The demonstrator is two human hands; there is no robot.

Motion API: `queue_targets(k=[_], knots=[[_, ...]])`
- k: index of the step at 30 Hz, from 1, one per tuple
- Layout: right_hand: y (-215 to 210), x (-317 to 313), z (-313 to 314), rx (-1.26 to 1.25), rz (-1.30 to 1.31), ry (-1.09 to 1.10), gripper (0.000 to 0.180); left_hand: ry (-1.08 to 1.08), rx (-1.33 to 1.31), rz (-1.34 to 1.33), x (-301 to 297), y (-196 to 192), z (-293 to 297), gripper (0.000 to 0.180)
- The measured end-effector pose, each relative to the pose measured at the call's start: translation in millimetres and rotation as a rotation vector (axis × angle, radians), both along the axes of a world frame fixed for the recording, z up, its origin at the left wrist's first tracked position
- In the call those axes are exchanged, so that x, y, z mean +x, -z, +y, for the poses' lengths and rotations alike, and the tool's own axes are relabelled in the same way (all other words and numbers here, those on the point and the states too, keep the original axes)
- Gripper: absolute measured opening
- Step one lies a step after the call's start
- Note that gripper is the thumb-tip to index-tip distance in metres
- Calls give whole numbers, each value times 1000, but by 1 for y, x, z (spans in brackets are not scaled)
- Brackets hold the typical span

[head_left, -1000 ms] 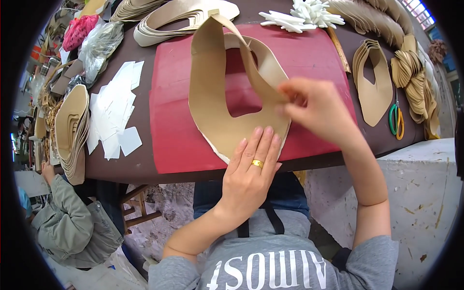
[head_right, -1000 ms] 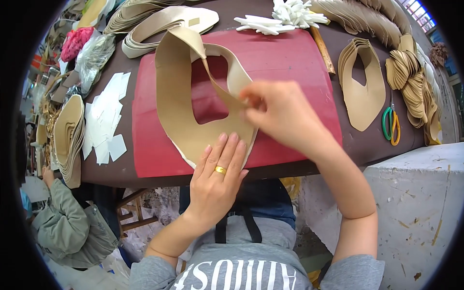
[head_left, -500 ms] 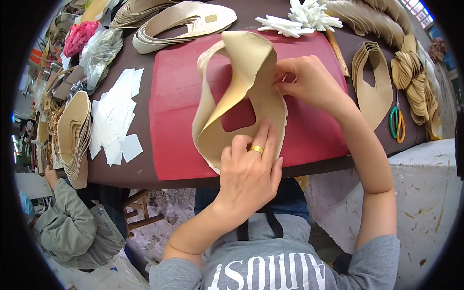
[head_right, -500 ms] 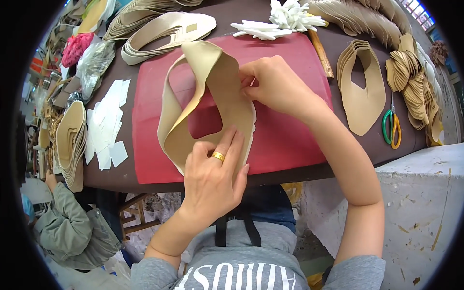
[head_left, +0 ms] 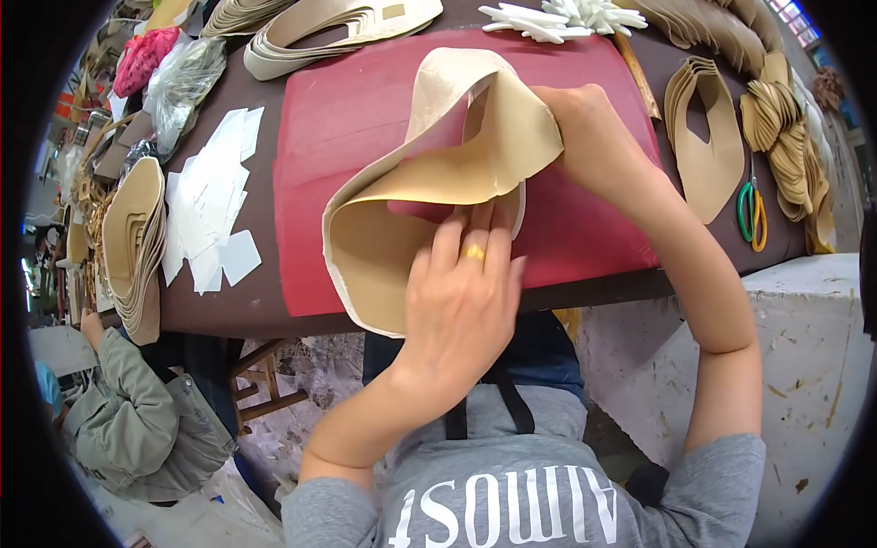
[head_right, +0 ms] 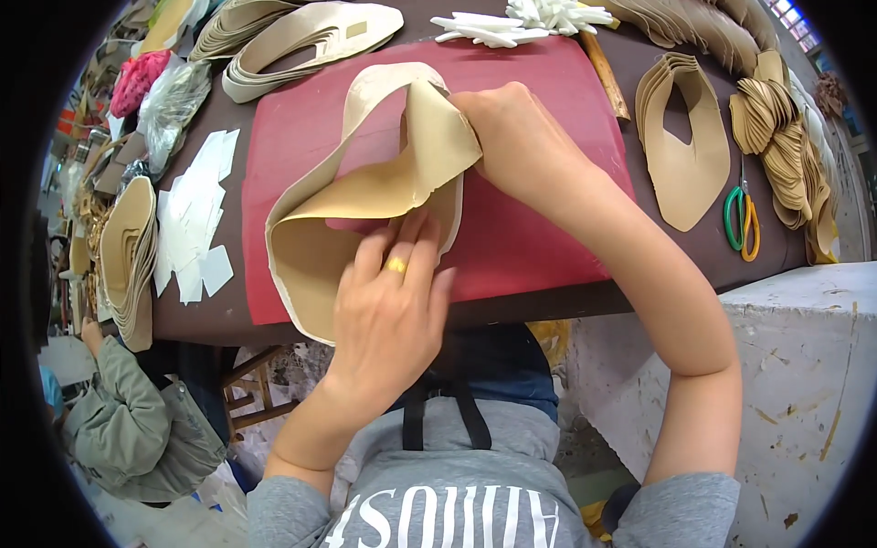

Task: The recorder is inserting padding or lining materials into the toe sections of shoe uppers at a factory workbench.

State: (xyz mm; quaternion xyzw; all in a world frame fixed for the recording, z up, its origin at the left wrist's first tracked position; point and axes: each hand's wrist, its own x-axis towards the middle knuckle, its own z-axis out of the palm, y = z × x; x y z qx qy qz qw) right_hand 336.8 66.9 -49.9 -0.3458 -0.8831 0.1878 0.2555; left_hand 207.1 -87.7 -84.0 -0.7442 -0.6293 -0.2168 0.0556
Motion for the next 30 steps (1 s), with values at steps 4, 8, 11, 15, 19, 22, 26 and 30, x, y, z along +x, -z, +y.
queue_targets(k=[4, 8, 11, 15, 19, 22, 26, 30], knots=[[-14, -12, -15, 49, 149, -102, 21, -81, 25, 57, 9, 9, 26, 42], [-26, -13, 5, 69, -33, -97, 22, -35, 31, 131, 0, 8, 33, 41], [-26, -5, 16, 71, -271, -39, 22, 57, 35, 179, -5, 8, 35, 41], [0, 6, 12, 170, -191, 53, 13, 33, 122, 78, -2, 18, 21, 39], [9, 9, 18, 152, -122, 69, 12, -10, 82, 158, 9, 0, 48, 38], [-3, 2, 6, 252, -153, 38, 11, 7, 92, 161, 5, 0, 63, 37], [-12, -12, -15, 566, -318, -88, 9, 91, 154, 79, -1, 19, 60, 38], [-4, 16, 32, 378, -239, 81, 9, -236, 109, 387, 32, 23, 60, 31]])
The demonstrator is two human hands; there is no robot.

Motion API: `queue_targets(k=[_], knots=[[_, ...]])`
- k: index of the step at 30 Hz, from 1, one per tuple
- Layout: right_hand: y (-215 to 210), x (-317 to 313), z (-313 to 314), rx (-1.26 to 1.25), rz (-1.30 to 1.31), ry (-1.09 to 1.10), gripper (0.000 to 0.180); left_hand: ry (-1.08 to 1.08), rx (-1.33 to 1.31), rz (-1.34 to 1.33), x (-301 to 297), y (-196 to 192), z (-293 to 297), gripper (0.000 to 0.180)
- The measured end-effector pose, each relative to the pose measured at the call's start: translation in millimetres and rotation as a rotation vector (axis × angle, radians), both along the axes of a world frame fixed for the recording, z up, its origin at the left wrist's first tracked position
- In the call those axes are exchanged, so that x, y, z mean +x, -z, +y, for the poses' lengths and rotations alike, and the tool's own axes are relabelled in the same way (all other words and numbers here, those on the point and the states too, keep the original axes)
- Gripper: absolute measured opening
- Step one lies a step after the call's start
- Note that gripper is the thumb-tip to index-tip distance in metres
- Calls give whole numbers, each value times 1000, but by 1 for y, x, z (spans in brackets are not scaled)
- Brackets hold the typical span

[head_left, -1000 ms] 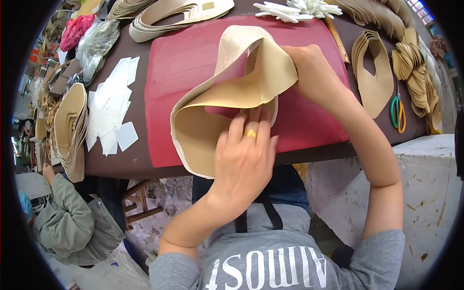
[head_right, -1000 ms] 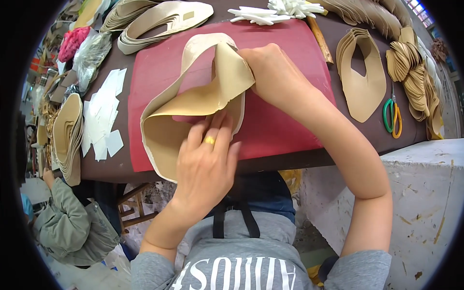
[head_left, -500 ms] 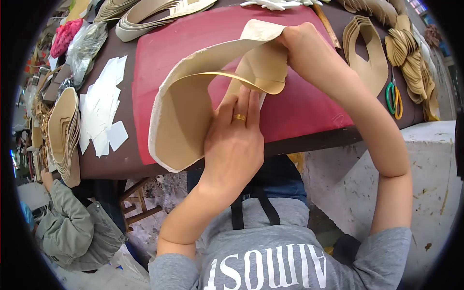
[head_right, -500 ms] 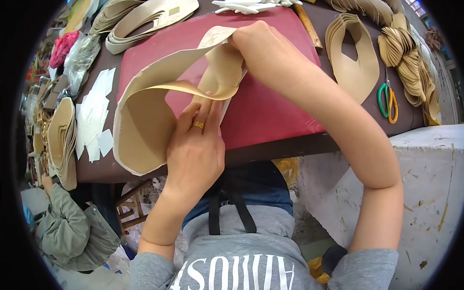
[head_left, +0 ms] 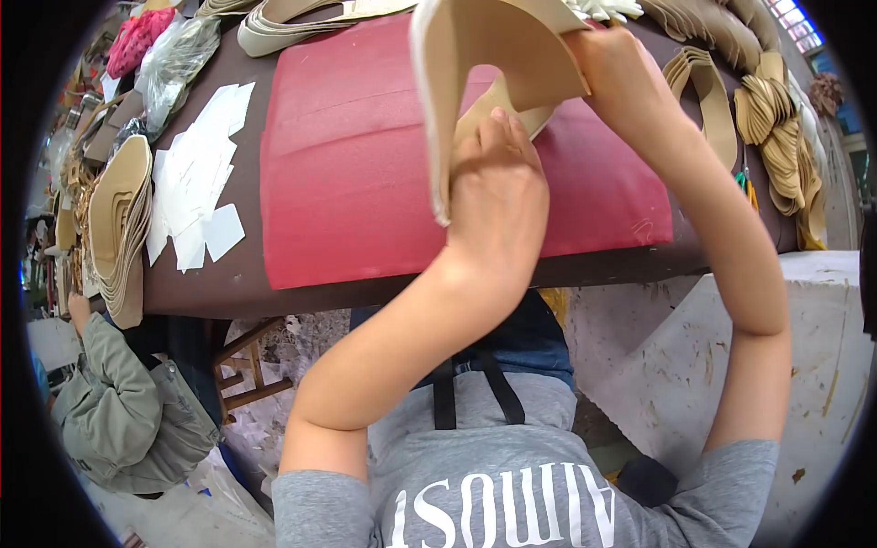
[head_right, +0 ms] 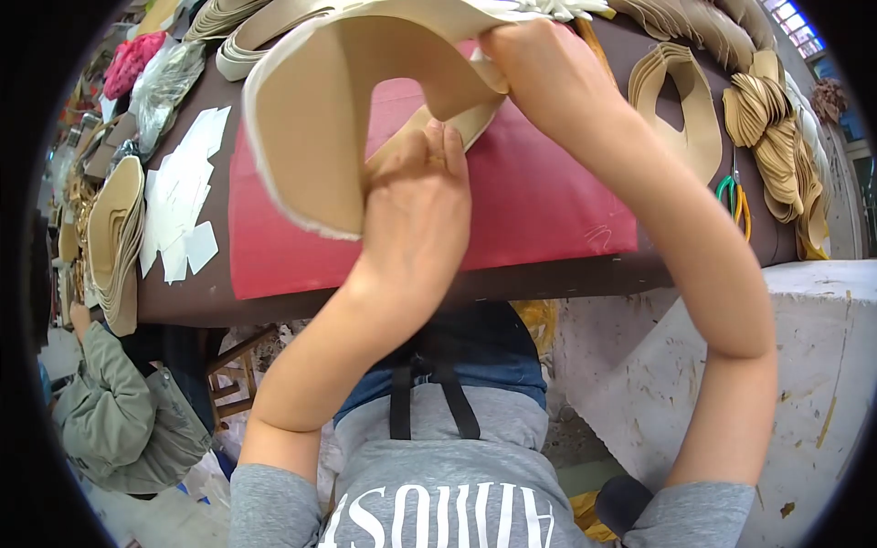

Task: The recorder is inserting padding or lining materials into the toe sections of shoe uppers at a factory workbench.

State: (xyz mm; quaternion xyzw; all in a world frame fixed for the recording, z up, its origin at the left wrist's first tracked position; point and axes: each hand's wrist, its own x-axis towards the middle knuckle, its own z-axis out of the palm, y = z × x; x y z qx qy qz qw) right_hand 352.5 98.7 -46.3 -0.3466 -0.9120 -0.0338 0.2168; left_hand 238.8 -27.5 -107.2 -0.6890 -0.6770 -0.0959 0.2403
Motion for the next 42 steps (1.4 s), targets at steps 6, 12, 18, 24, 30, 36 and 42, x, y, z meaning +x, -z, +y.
queue_targets(k=[6, 12, 18, 24, 30, 36, 42], knots=[[3, 1, -13, 26, -10, 144, 12, 91, 58, -296, 6, 8, 31, 27], [5, 0, -12, -58, 41, 60, 15, 252, 183, -610, 7, 26, 48, 29], [5, -3, -17, -21, -42, 185, 17, 342, 361, -629, 7, 26, 52, 23], [4, 6, -8, 54, -4, 145, 16, 348, 203, -801, 3, 0, 52, 24], [-5, 12, -17, 116, 112, 141, 15, 344, 63, -656, 1, -8, 77, 16], [22, 50, -11, -309, 268, 551, 25, 364, 98, 220, 15, -12, 60, 8], [43, 53, -2, -164, 356, 459, 31, 355, 166, 508, 23, -22, 67, 7]])
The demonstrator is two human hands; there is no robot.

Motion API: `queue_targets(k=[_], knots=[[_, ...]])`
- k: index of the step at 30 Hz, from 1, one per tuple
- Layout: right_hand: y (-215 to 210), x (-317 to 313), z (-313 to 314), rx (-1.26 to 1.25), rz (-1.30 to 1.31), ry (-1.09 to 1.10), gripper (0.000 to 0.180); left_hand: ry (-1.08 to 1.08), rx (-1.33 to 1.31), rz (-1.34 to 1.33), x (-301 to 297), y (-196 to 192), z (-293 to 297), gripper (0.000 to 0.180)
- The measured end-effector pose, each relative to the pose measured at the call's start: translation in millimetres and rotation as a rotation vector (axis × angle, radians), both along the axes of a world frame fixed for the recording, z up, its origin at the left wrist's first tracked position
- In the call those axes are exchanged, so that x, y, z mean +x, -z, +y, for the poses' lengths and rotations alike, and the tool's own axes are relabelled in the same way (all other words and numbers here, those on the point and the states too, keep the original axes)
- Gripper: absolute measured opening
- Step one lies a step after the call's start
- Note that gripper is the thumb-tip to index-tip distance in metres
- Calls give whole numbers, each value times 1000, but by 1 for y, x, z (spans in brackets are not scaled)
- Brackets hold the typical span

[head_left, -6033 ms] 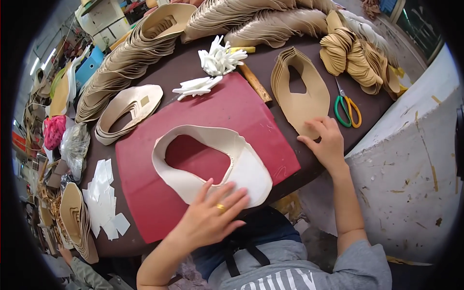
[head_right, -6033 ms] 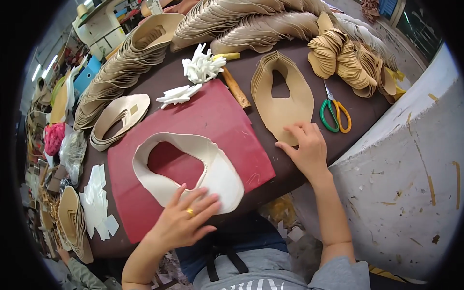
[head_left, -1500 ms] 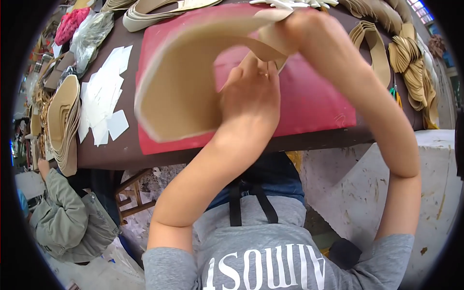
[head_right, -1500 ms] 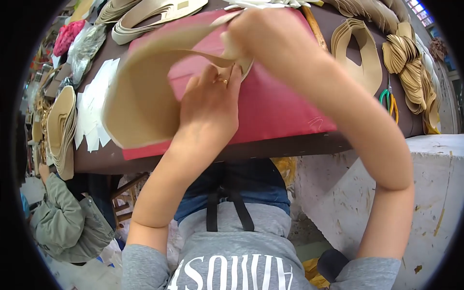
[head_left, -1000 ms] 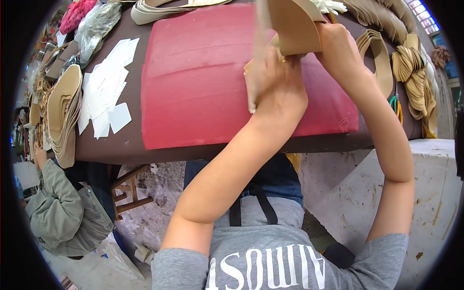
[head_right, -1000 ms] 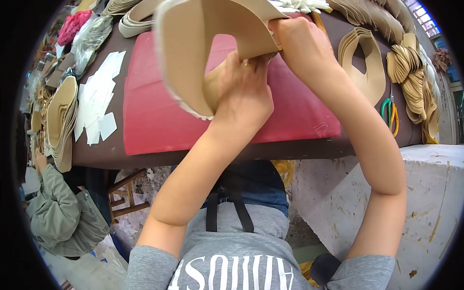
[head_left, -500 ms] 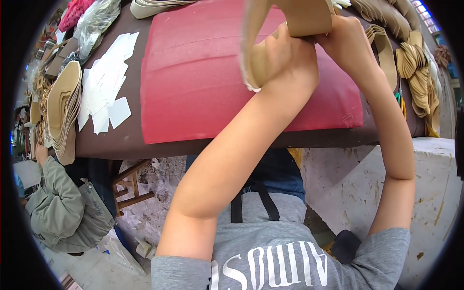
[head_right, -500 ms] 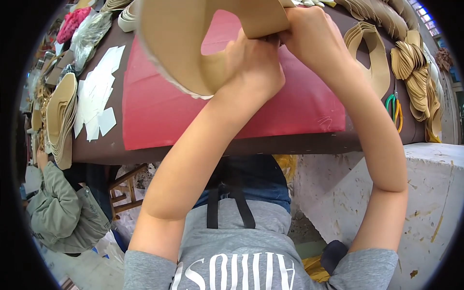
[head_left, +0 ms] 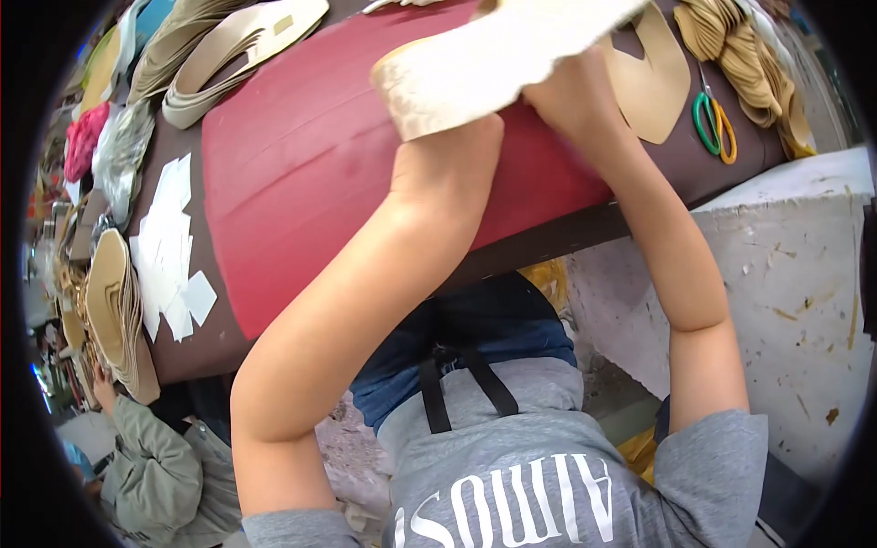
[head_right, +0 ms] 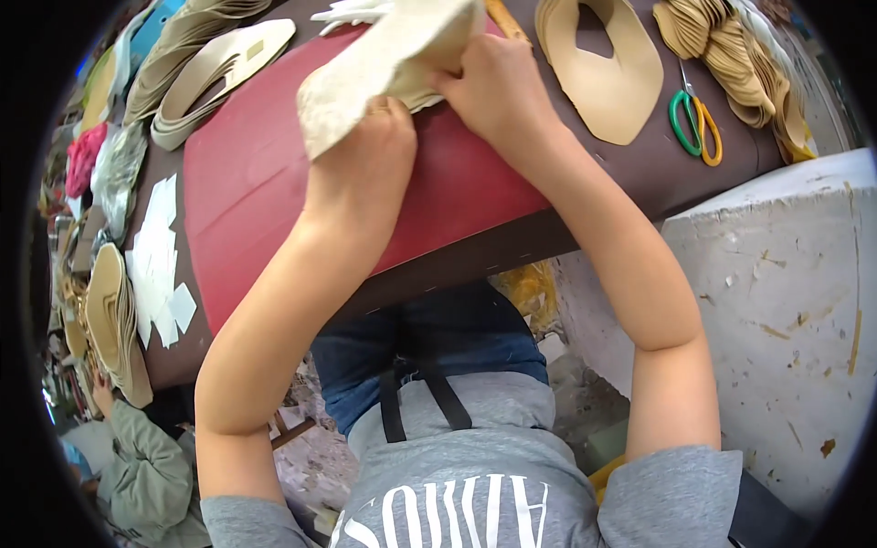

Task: The recorder is inserting padding or lining materials into the toe sections of shoe uppers at a factory workbench.

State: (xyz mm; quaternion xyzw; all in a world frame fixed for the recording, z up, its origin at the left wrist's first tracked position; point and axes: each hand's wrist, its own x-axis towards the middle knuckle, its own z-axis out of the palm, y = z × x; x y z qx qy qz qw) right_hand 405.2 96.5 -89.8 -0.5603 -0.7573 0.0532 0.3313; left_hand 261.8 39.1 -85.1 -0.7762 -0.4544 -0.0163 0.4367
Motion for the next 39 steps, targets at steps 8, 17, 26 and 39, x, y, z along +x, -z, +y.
queue_targets(k=[8, 17, 26, 39], knots=[[18, 6, -3, 348, 347, -177, 21, 217, 161, -56, -4, 6, 15, 8], [-31, 12, 5, -297, -80, 117, 38, -133, -191, 169, 27, 3, 15, 16], [42, 43, 30, 513, -93, -118, 29, 73, 8, 8, 17, -2, 24, 17], [-68, 16, -27, -195, -203, -14, 14, 28, -439, -42, -44, -32, 36, 17]])
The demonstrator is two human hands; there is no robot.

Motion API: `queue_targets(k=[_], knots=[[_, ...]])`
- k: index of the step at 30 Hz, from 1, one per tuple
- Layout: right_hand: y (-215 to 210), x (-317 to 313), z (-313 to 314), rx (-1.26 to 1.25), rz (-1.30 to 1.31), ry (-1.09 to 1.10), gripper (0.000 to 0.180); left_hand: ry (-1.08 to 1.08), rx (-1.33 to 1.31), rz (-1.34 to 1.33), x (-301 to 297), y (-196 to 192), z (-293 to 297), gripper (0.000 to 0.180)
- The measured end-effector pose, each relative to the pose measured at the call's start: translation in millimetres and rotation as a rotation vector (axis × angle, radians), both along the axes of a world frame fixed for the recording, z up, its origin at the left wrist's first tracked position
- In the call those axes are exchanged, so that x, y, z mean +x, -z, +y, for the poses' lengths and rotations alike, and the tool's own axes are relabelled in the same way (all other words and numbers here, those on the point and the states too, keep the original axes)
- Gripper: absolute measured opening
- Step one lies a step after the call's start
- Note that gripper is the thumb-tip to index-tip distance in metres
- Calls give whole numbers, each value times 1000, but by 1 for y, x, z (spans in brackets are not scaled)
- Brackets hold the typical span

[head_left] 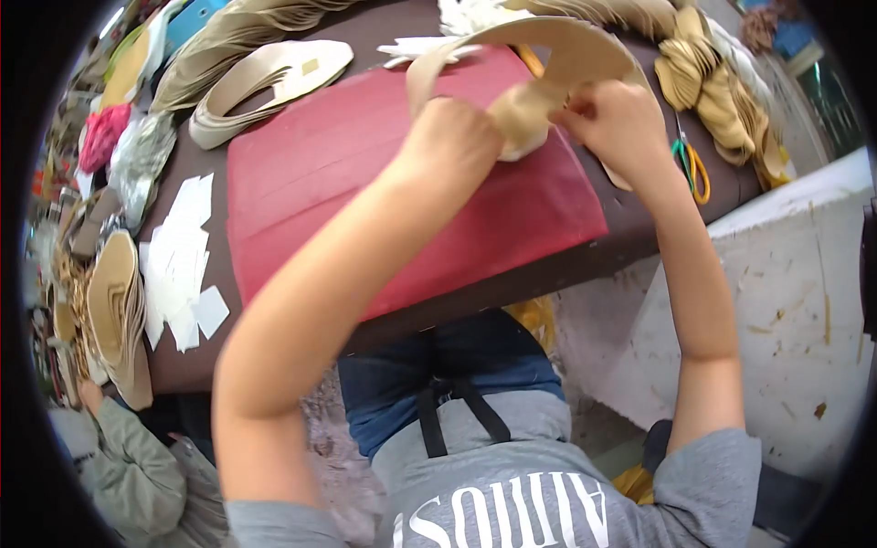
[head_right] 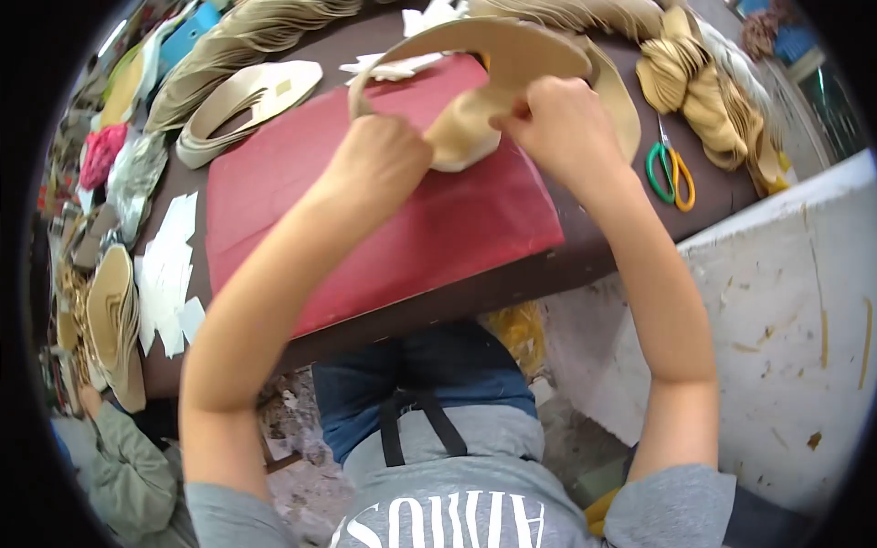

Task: The recorder is inserting padding or lining materials into the toe sections of shoe uppers at a factory workbench.

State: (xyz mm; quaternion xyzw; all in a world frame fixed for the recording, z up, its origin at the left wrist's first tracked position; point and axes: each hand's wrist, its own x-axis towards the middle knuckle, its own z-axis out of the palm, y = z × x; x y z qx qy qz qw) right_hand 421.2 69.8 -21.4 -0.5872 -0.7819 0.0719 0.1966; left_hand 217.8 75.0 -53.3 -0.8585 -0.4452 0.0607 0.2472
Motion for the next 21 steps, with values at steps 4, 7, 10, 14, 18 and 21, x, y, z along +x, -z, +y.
queue_targets(k=[4, 7, 10, 14, 18, 21], knots=[[7, -44, -17, 591, 32, -766, 26, 200, -124, 4, -84, -31, -47, 17], [20, -81, -14, 381, -6, -895, 30, 95, -147, 92, -130, -39, -93, 16], [32, -106, -15, 142, -64, -1010, 35, -106, 21, 427, -166, -14, -134, 26], [16, -124, -20, 23, -233, -982, 29, -188, 18, -115, -182, -5, -155, 40], [29, -134, -12, 122, -234, -1117, 30, -153, -108, -318, -173, 9, -154, 51], [35, -143, -17, 140, -188, -1148, 31, -85, -156, -446, -176, 17, -156, 49]])
